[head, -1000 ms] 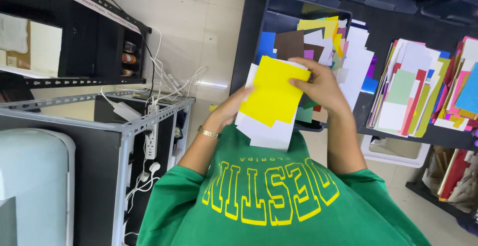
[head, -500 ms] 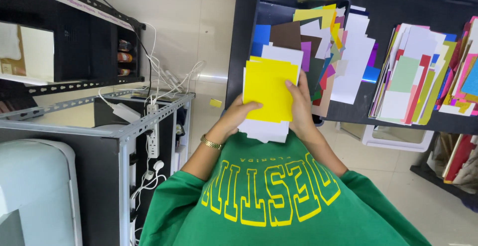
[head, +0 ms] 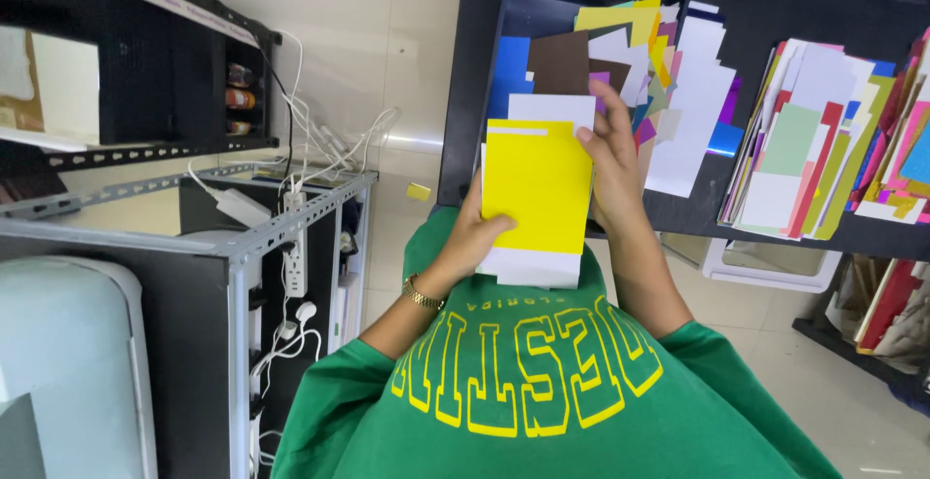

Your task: The person sorts and stacks colored paper sheets from multiple bins on a table. They pick up sheets, separate them by color, and place them into organized piles on the table surface.

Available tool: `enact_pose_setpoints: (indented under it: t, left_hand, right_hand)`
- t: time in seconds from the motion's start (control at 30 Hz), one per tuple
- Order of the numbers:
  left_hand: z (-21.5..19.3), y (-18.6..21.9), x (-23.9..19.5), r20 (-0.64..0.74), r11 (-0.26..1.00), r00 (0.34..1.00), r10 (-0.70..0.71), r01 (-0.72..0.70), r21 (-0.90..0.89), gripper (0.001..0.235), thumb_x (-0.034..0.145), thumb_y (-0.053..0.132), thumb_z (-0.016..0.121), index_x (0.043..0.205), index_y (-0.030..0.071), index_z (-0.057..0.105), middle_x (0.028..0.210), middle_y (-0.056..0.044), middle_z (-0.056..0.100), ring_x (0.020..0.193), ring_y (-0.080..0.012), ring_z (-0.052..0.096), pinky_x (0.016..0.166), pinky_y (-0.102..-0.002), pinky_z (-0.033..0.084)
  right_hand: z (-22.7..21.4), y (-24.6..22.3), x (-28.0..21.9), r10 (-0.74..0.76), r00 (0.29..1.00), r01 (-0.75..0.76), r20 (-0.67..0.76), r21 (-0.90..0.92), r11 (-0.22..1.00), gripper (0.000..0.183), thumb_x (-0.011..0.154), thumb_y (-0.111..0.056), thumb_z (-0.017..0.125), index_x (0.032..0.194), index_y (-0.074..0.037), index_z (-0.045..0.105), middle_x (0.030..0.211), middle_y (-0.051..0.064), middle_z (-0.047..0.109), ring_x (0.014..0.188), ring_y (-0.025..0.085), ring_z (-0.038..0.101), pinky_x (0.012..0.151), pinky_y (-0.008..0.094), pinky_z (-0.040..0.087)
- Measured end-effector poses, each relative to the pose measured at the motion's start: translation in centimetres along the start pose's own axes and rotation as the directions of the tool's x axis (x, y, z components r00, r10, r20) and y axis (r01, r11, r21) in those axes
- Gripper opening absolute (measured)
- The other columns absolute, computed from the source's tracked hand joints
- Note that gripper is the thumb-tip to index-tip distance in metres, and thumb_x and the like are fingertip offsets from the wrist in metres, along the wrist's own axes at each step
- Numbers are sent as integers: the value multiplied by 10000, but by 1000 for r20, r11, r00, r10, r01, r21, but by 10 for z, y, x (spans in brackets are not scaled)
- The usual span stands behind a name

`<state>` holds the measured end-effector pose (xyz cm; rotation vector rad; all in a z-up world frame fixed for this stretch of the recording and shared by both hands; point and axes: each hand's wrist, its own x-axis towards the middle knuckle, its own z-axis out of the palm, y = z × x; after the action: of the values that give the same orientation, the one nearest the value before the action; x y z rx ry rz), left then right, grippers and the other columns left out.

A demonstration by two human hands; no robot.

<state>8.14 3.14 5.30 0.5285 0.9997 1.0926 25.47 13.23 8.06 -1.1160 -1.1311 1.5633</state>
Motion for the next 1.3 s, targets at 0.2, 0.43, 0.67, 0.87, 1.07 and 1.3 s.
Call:
enact_pose_setpoints:
  t: [0.2,0.43,0.67,0.87,1.07,1.3]
  left_hand:
    - [10,21,-5,-55,999,997,46,-46,-7,681,925,78,583,1543,124,299,1346,-93,516,1208,-225,523,1064,-437,427]
    - [11,16,-9,-26,975,987,156,-150,165,653,962,69,607,1528,117,284,1359,-144,516,1272,-214,448,1121,-465,372]
    - [7,22,-14,189,977,982,20,-59,204,614,959,23,563,1533,122,366,1356,-73,568,1248,-184,516,1112,-469,400]
    - [20,21,-13,204,977,979,1,-44,207,609,938,-9,576,1504,112,388,1336,-70,573,1222,-160,505,1093,-468,412]
    - [39,-4,2,272,953,960,-63,-23,301,674,902,-28,602,1517,96,356,1344,-84,547,1222,-157,464,1094,-465,406]
    - [85,-51,31,321,892,930,-182,18,452,701,915,14,617,1543,58,309,1346,-175,531,1229,-242,499,1078,-513,406]
  right_hand:
    - [24,-10,-11,10,998,-8,-57,32,999,485,1071,-144,520,1492,-272,317,1492,272,469,1298,445,598,1039,508,552]
    - [22,-13,-53,194,964,-182,-183,81,980,565,1063,-306,533,1568,-237,289,1486,254,410,1359,431,521,1099,524,488]
    - [-4,-20,-46,148,979,-155,-141,-40,987,645,1001,-43,600,1525,-235,276,1385,278,553,1107,432,693,863,451,617]
    - [-15,1,-45,136,970,-151,-203,-61,987,604,983,-38,646,1486,-187,346,1265,228,635,1004,366,724,793,407,640]
    - [-61,-60,-35,-299,943,176,-146,-543,821,646,998,-105,649,1542,-58,304,1486,279,444,1429,497,390,1119,567,404]
    - [-169,-85,-30,-315,942,234,114,-897,375,346,888,-267,757,1202,-128,714,1006,95,725,978,332,682,866,472,531]
